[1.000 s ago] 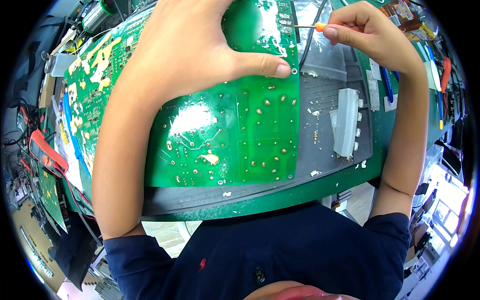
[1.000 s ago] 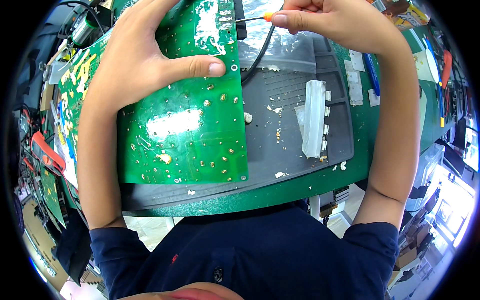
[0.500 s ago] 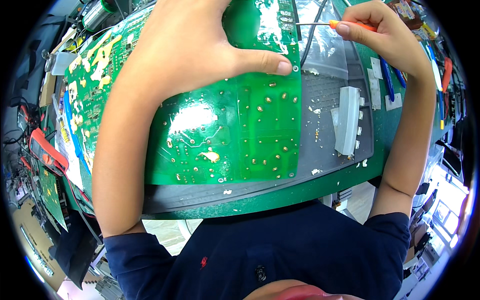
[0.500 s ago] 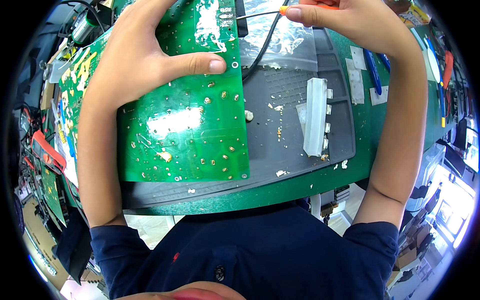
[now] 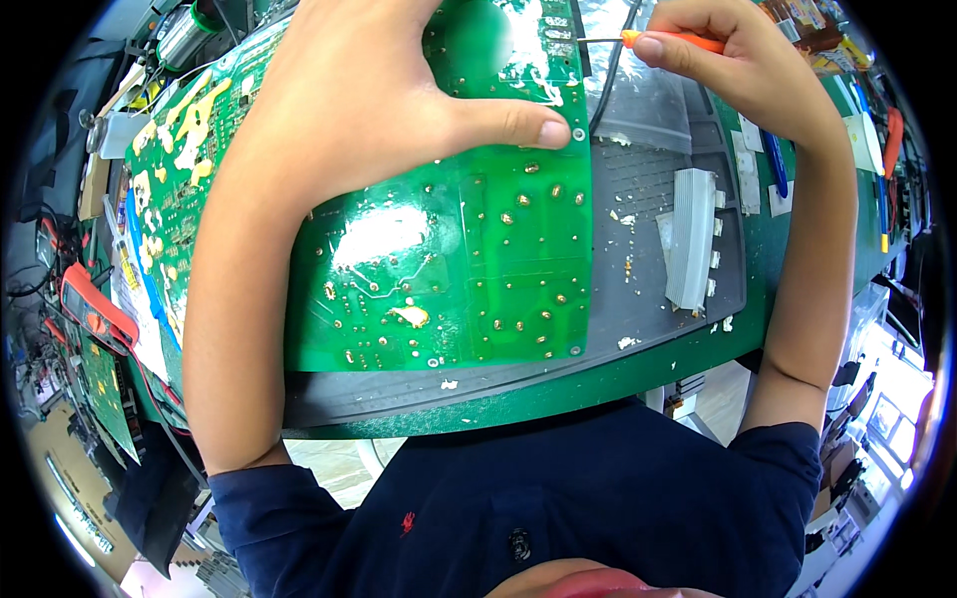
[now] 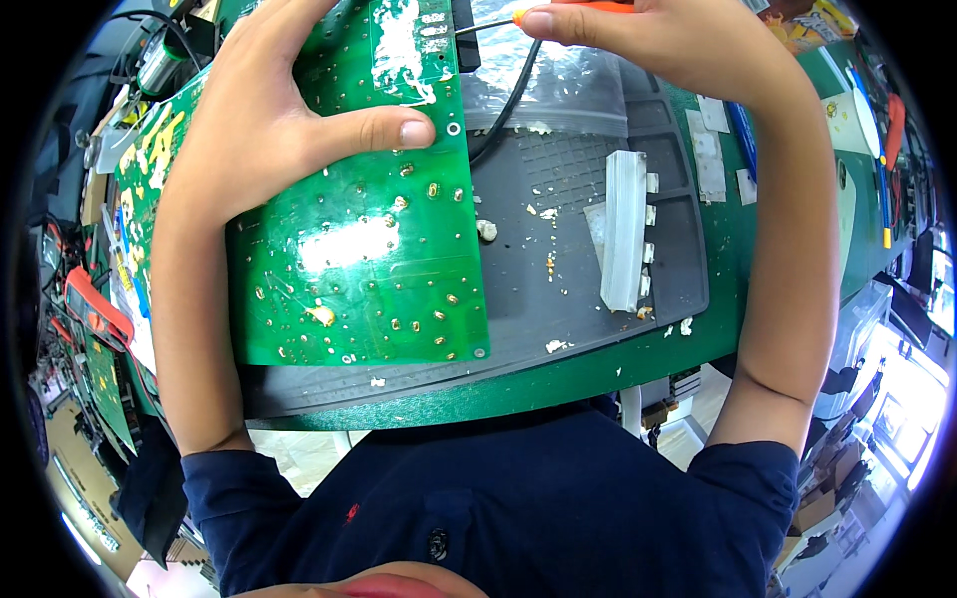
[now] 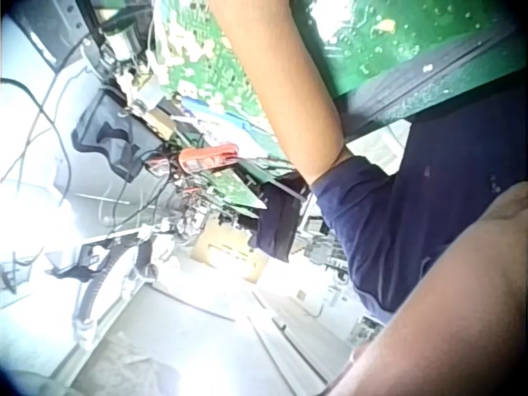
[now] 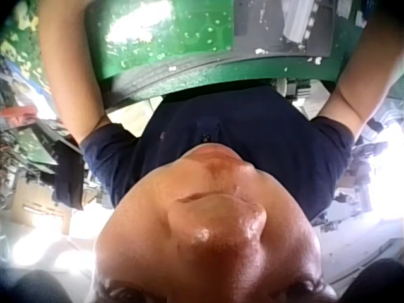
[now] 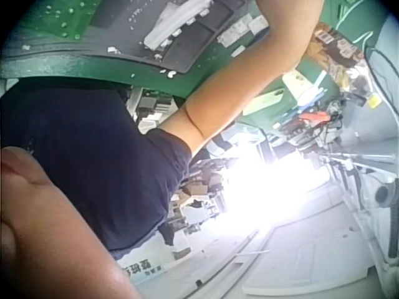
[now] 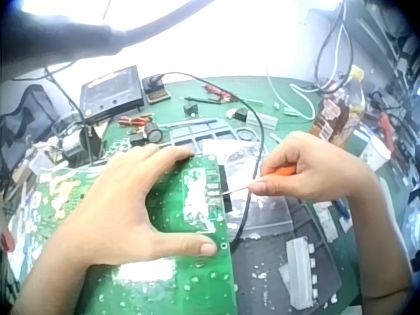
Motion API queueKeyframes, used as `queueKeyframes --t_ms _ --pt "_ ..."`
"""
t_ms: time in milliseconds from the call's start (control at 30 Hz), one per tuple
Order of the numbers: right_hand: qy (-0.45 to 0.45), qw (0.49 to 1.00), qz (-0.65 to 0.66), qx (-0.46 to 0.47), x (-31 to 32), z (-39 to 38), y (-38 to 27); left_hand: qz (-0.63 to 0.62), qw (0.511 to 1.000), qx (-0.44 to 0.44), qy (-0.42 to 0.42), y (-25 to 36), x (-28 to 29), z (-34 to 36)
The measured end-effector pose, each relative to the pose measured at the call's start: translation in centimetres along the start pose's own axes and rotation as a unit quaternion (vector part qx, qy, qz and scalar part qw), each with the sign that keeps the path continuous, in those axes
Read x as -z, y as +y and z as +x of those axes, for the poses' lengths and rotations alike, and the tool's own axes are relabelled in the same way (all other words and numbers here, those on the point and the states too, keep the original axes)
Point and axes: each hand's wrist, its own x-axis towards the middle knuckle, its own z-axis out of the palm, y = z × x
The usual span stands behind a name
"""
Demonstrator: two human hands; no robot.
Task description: The person solders components on a large green circuit board using a soldering iron and solder wire, uses a desoldering pump to remove excess solder, and manipulates wires with a small screwdriver and by hand.
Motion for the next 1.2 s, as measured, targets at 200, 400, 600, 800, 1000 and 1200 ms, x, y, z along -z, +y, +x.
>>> queueKeyframes --t_ms 200,400,600,800,1000,1200 --pt "0.087 0.996 -0.016 0.031 -2.4 -0.5 -0.2 -0.019 0.998 -0.027 0.056 1.1 0.1 -0.6" --pt "-0.048 0.998 -0.029 -0.018 1.1 -0.3 -2.1 0.012 0.999 0.029 0.014 1.9 0.2 -0.3" --pt "0.067 0.984 -0.156 0.056 -0.3 -1.6 -3.1 -0.029 0.999 -0.007 0.024 1.8 0.7 -0.3" --pt "0.056 0.991 -0.112 0.048 0.5 -1.9 -4.1 -0.034 0.999 -0.01 0.016 1.4 0.7 -0.4" --pt "0.125 0.962 -0.217 0.105 -0.3 -2.7 -5.1 -0.023 0.999 0.035 0.013 1.9 0.4 -0.1" --pt "0.138 0.955 -0.242 0.105 -0.4 -2.9 -5.6 -0.004 0.999 0.041 -0.005 1.8 0.6 0.1"
